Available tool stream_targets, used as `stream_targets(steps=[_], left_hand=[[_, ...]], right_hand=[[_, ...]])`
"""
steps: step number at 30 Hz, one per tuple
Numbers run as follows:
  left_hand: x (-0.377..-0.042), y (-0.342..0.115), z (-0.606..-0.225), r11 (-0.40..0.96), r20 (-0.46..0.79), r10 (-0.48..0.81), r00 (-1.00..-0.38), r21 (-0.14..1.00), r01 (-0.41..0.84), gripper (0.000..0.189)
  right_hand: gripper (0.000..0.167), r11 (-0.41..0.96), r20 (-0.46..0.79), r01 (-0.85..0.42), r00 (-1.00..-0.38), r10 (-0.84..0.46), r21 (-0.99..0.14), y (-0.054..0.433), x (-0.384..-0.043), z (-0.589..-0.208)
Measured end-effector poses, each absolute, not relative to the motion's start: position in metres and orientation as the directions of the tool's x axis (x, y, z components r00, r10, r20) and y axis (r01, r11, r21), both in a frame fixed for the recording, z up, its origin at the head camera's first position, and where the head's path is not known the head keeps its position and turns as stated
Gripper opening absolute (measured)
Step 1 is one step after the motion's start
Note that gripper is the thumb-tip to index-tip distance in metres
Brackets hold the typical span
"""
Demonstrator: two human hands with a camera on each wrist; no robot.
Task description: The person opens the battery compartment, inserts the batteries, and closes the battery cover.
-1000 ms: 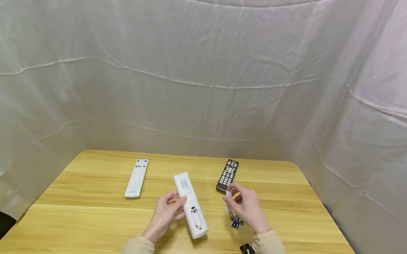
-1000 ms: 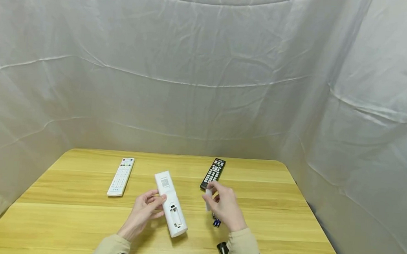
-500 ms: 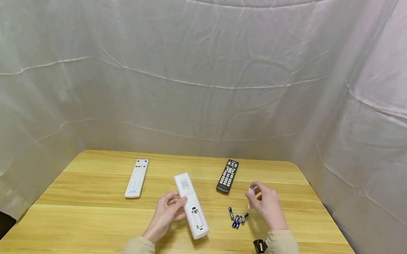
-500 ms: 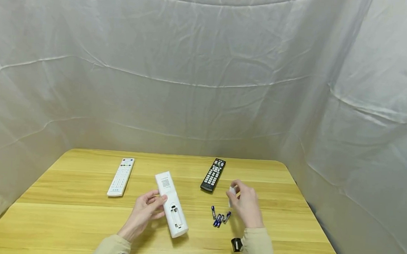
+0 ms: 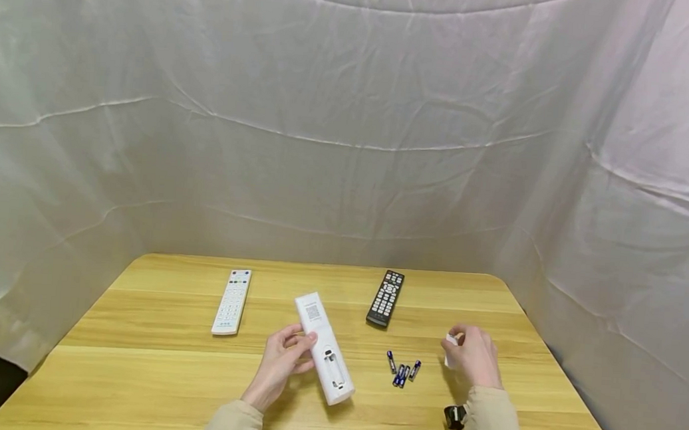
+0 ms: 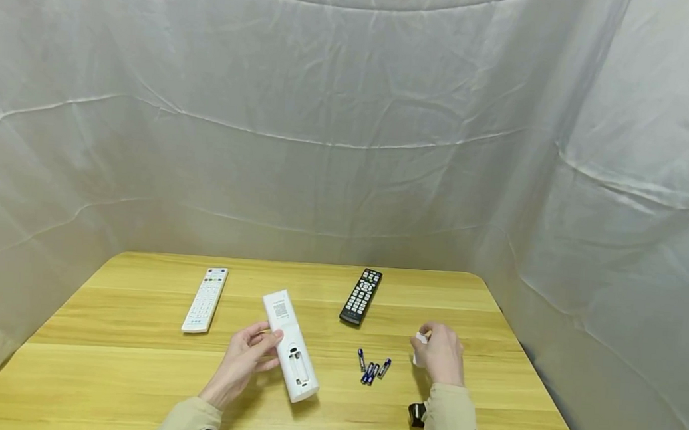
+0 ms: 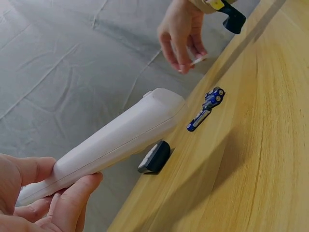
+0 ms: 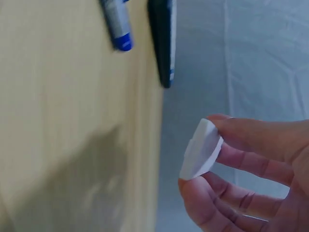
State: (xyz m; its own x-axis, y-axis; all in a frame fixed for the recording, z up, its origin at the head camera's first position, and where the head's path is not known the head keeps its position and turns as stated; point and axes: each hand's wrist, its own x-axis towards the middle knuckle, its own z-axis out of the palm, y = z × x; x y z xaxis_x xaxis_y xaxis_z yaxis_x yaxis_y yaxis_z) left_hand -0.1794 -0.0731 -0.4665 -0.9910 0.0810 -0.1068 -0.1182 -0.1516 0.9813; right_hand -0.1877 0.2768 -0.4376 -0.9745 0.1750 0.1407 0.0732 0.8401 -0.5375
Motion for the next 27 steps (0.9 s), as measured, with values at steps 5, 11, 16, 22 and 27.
stream_targets(steps=[5,11,16,22,27], left_hand=[[-0.178,-0.074,-0.465,-0.154,-0.104,0.088,-0.991,0.981,-0.116,0.049],[-0.178,-0.074,-0.465,-0.151,-0.107,0.095,-0.99,0.981,-0.121,0.049],[-0.179,-0.074,-0.467,-0.151,-0.098,0.092,-0.991,0.982,-0.112,0.049],[-0.18,-0.073,-0.468,-0.149,-0.109,0.086,-0.99,0.981,-0.121,0.046],[-0.18,-0.074,-0.468,-0.147,-0.107,0.086,-0.991,0.982,-0.118,0.046]], right_hand=[[0.025,0.837,0.08,0.113,-0.98,0.184,-0.536,0.281,-0.189,-0.444],[0.028,0.857,0.043,0.169,-0.975,0.217,-0.487,0.286,-0.192,-0.452],[0.025,0.872,0.032,0.185,-0.974,0.223,-0.453,0.289,-0.194,-0.457],[0.023,0.873,0.012,0.194,-0.975,0.223,-0.447,0.29,-0.197,-0.464],[0.029,0.867,-0.008,0.197,-0.976,0.218,-0.458,0.286,-0.196,-0.465]])
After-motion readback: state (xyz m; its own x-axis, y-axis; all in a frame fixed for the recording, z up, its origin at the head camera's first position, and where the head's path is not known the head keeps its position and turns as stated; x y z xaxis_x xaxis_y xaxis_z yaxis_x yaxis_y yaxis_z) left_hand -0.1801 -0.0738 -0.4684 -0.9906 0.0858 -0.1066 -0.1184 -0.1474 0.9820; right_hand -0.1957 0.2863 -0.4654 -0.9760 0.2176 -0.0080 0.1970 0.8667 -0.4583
